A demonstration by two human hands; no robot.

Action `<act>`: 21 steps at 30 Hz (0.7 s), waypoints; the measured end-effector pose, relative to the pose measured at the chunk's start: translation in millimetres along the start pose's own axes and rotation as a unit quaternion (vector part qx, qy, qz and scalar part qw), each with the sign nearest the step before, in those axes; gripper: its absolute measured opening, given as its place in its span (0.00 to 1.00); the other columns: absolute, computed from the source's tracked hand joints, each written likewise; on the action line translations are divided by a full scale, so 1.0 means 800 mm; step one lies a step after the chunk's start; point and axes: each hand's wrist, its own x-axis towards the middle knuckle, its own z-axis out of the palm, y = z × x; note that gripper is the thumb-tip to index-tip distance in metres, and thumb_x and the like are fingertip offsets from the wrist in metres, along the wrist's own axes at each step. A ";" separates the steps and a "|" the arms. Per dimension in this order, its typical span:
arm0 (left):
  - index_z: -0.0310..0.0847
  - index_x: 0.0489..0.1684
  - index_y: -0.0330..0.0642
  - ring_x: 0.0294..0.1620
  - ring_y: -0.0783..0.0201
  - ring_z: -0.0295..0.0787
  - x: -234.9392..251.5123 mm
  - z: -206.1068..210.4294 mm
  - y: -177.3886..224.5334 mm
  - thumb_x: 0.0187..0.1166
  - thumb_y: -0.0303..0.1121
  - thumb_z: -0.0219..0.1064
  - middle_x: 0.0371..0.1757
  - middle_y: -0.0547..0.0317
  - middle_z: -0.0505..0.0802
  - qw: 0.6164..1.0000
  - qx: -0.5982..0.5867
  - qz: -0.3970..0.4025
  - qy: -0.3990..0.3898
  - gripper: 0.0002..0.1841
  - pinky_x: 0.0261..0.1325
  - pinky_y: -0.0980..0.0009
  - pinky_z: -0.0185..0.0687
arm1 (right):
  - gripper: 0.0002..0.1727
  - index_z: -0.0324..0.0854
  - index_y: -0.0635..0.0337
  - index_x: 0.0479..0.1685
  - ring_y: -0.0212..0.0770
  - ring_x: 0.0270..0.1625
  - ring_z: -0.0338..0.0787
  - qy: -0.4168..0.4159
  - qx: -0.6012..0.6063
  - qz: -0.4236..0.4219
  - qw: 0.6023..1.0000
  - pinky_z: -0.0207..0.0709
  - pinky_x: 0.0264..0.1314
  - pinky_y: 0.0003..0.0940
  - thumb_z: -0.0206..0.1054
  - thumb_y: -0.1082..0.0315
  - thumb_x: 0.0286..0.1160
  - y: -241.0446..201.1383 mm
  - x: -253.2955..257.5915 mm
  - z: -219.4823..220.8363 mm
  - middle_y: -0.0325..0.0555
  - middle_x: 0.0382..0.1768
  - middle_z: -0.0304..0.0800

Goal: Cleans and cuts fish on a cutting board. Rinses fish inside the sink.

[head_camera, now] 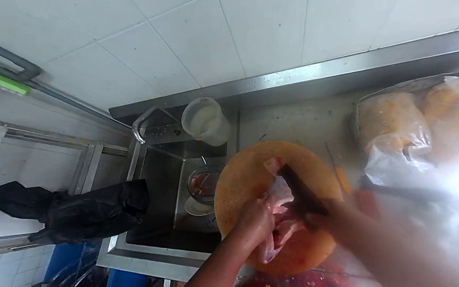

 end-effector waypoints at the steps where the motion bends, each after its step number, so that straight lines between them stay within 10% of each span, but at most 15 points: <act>1: 0.78 0.77 0.48 0.63 0.51 0.90 0.000 0.000 -0.001 0.84 0.38 0.61 0.65 0.50 0.91 1.000 -0.005 -0.003 -0.002 0.22 0.68 0.49 0.83 | 0.24 0.78 0.54 0.56 0.41 0.17 0.85 0.004 -0.006 0.001 1.000 0.86 0.23 0.39 0.67 0.42 0.82 -0.007 0.000 0.001 0.47 0.25 0.85; 13: 0.86 0.61 0.46 0.54 0.52 0.92 -0.011 0.017 -0.022 0.86 0.45 0.60 0.47 0.52 0.95 0.989 -0.128 -0.067 0.043 0.18 0.62 0.47 0.84 | 0.18 0.74 0.59 0.51 0.37 0.15 0.84 -0.080 0.011 0.045 0.996 0.86 0.20 0.34 0.60 0.51 0.90 -0.064 -0.039 -0.010 0.44 0.22 0.80; 21: 0.71 0.85 0.54 0.62 0.48 0.90 -0.013 0.025 -0.031 0.87 0.46 0.59 0.58 0.49 0.94 0.992 -0.105 -0.037 0.050 0.27 0.67 0.45 0.82 | 0.13 0.79 0.60 0.47 0.39 0.18 0.85 -0.064 -0.141 0.105 0.982 0.84 0.22 0.36 0.62 0.58 0.86 -0.167 -0.068 -0.039 0.47 0.23 0.85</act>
